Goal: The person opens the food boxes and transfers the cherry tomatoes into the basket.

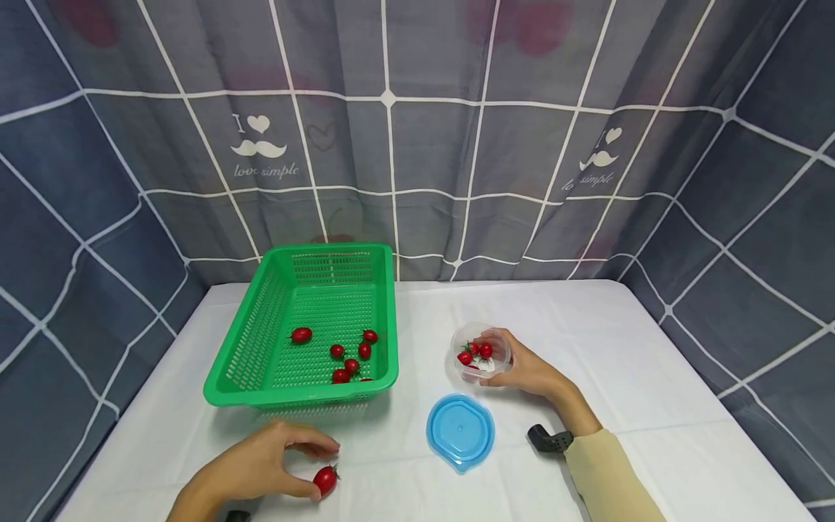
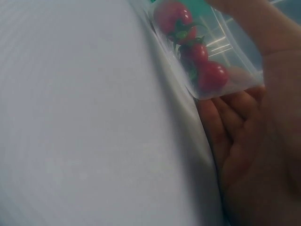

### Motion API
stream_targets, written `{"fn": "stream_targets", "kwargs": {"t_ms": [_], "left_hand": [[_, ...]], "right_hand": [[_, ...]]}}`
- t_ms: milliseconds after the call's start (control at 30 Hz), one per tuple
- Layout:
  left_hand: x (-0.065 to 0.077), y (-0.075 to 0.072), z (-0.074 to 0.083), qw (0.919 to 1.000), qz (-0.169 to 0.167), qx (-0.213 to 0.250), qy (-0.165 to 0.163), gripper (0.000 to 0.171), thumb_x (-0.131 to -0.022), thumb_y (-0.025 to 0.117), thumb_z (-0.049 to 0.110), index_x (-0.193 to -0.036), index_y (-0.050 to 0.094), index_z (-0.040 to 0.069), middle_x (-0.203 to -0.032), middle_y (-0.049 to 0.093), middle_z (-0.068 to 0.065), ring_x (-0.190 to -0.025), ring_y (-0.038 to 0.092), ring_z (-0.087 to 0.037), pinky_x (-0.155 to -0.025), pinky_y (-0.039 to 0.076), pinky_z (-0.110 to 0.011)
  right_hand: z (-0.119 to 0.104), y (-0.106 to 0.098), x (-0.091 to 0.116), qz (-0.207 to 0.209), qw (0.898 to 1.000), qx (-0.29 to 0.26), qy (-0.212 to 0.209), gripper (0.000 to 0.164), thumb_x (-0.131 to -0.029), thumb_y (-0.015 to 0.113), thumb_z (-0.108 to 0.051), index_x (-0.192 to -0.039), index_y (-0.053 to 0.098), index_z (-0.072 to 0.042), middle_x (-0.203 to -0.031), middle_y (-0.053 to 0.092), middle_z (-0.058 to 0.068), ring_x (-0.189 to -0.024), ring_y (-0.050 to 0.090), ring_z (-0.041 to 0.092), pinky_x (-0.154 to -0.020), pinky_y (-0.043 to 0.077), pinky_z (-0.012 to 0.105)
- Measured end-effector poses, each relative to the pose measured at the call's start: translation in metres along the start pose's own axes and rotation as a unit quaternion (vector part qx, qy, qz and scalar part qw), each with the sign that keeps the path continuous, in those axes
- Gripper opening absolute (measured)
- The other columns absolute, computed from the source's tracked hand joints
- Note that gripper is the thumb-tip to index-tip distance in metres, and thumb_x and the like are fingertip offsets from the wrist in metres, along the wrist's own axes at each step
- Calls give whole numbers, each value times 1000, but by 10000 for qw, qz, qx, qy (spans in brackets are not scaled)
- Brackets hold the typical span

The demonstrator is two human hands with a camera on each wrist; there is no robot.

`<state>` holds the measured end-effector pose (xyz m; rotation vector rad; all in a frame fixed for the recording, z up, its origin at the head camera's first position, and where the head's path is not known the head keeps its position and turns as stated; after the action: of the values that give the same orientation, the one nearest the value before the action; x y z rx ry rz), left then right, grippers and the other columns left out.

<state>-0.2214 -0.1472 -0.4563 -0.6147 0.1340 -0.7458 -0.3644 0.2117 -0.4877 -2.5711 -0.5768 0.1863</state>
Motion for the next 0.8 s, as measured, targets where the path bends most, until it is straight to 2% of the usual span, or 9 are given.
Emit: {"fn": "stream_targets", "kwargs": {"t_ms": [200, 433, 600, 700, 800], "left_hand": [[-3, 6, -6, 9999, -66, 28, -104, 40, -81, 89, 31, -117, 77, 19, -107, 74, 15, -91, 63, -2, -80, 56, -23], [-3, 8, -1, 9998, -47, -48, 201, 28, -83, 87, 29, -108, 78, 21, -98, 72, 18, -87, 62, -1, -75, 55, -23], [-4, 10, 0, 9999, -102, 14, 51, 26, -84, 86, 29, -108, 77, 23, -97, 71, 18, -86, 62, -2, -75, 54, -22], [-4, 11, 5, 9999, -143, 51, 12, 25, -85, 85, 29, -108, 77, 26, -97, 72, 17, -87, 63, -4, -76, 55, -23], [-3, 10, 16, 9997, -129, 29, 214, 25, -87, 83, 28, -110, 76, 28, -100, 73, 17, -89, 64, -4, -78, 57, -25]], "right_hand": [[0, 1, -1, 1, 10000, 9, -18, 84, -78, 90, -26, -146, 42, -14, -150, 53, 10, -146, 43, 35, -122, 27, 62], [2, 2, -1, 24, 10000, 73, 59, 84, -77, 90, -27, -146, 43, -15, -150, 54, 10, -146, 43, 35, -121, 26, 64], [2, 2, 0, 29, 10000, 53, 59, 85, -77, 91, -27, -146, 43, -15, -150, 54, 10, -146, 42, 35, -121, 26, 63], [0, 1, 1, 47, 10000, 10, 9, 86, -76, 91, -26, -146, 43, -15, -150, 54, 9, -146, 42, 35, -122, 26, 63], [0, 0, 1, 87, 10000, -22, 3, 86, -75, 92, -26, -145, 43, -17, -149, 54, 8, -146, 42, 35, -122, 25, 64]]}}
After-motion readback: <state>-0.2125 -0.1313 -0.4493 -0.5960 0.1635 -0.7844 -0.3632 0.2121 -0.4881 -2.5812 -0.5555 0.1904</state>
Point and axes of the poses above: each hand's wrist, its own x-axis away from the middle knuckle, its own y-axis out of the palm, z = x × y, the point moved 10 cm from there along -x, towards the middle knuckle
